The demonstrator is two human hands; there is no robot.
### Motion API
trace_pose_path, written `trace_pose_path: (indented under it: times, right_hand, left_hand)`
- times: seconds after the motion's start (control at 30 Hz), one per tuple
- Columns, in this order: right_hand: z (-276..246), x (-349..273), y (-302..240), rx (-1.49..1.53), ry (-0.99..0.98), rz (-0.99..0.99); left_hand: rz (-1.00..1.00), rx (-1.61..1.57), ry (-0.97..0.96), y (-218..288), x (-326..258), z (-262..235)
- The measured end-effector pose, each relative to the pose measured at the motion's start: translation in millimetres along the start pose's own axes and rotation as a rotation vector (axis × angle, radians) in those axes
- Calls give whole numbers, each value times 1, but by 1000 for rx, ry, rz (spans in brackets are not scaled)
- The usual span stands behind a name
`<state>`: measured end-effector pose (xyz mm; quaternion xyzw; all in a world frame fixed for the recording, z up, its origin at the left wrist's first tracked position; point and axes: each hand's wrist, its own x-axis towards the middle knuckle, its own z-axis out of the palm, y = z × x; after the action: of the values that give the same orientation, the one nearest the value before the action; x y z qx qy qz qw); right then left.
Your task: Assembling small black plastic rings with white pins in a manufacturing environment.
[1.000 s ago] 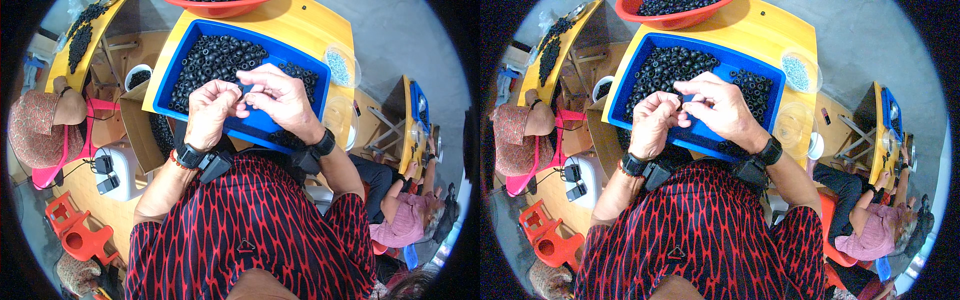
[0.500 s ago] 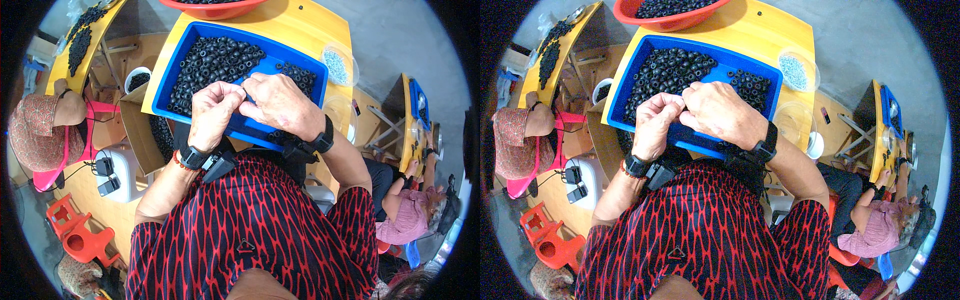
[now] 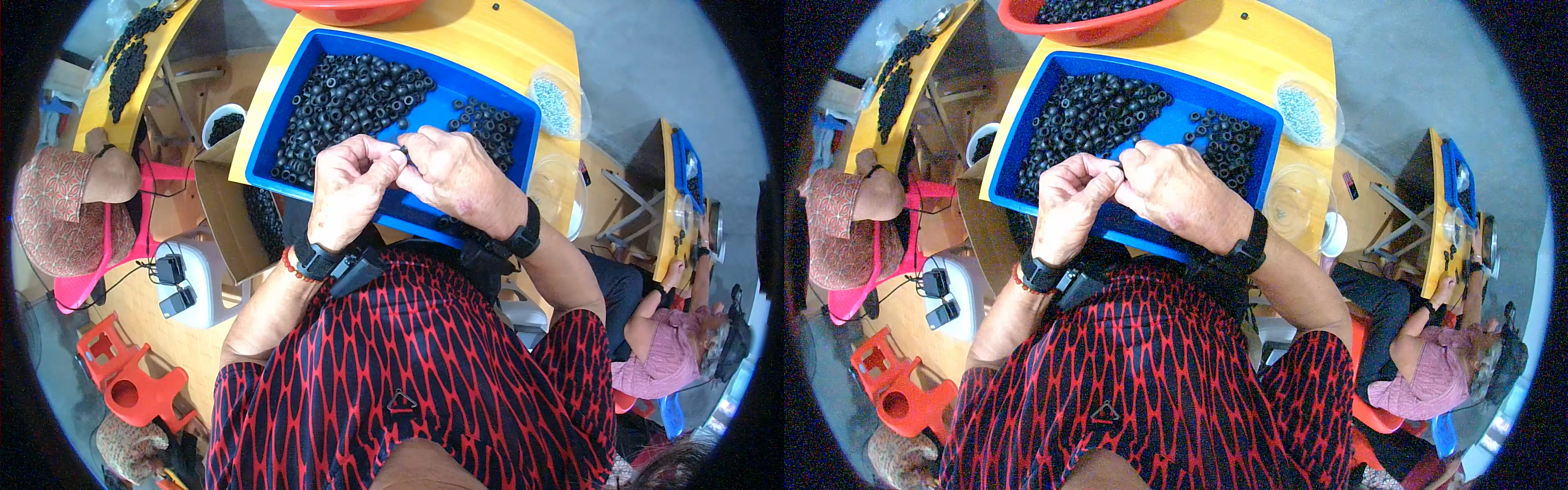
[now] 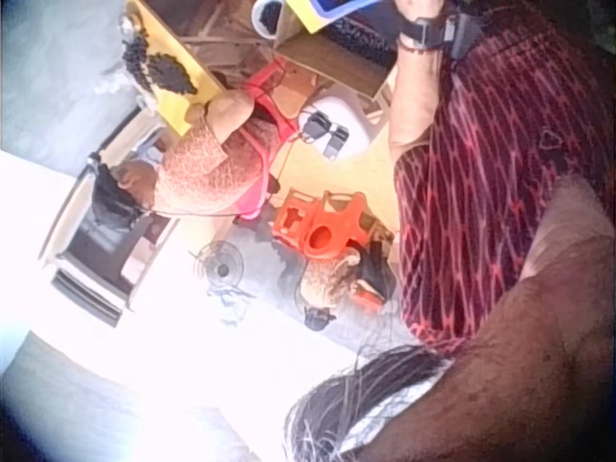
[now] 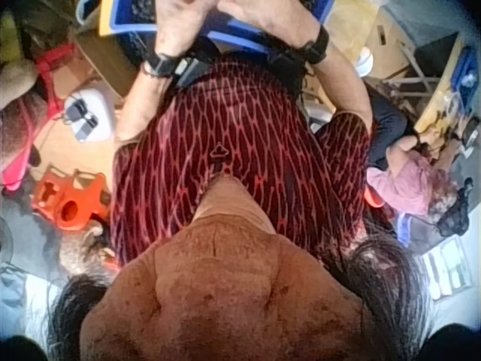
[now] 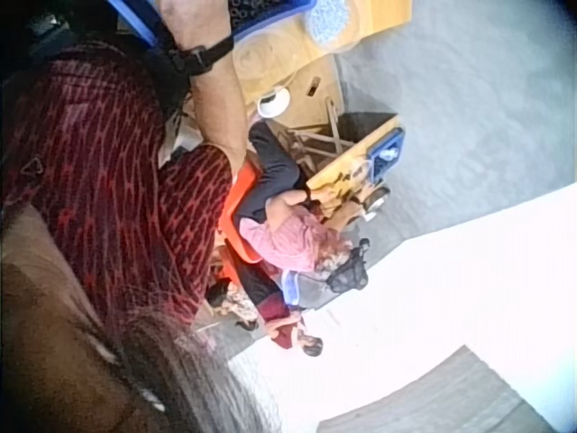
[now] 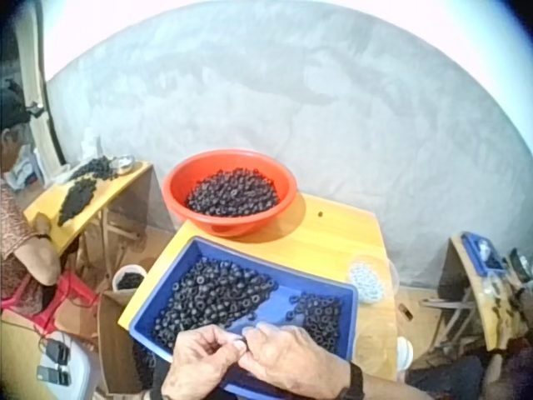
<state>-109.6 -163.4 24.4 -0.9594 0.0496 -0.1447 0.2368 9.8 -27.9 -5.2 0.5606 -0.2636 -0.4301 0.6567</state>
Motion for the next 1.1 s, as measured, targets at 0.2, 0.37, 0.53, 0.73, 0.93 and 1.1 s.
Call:
trace_pose_path:
  times: [0.2, 0.37, 0.53, 0.73, 0.93, 1.1]
  right_hand:
    - [10, -3, 4, -49, 23, -53]
    - [15, -5, 1, -79, 22, -61]
    - [8, -6, 2, -93, -31, -47]
    - [4, 0, 4, 204, 58, -33]
    - [-8, 1, 21, 222, 35, 160]
    - [13, 13, 27, 171, -106, -19]
  left_hand:
    - [141, 138, 85, -8, 2, 4]
    - [187, 249, 109, -13, 2, 1]
    - [174, 320, 56, -11, 4, 0]
    - [146, 49, -46, -7, -1, -6]
    - [488, -122, 529, 21, -17, -54]
    - [473, -252, 874, -11, -51, -158]
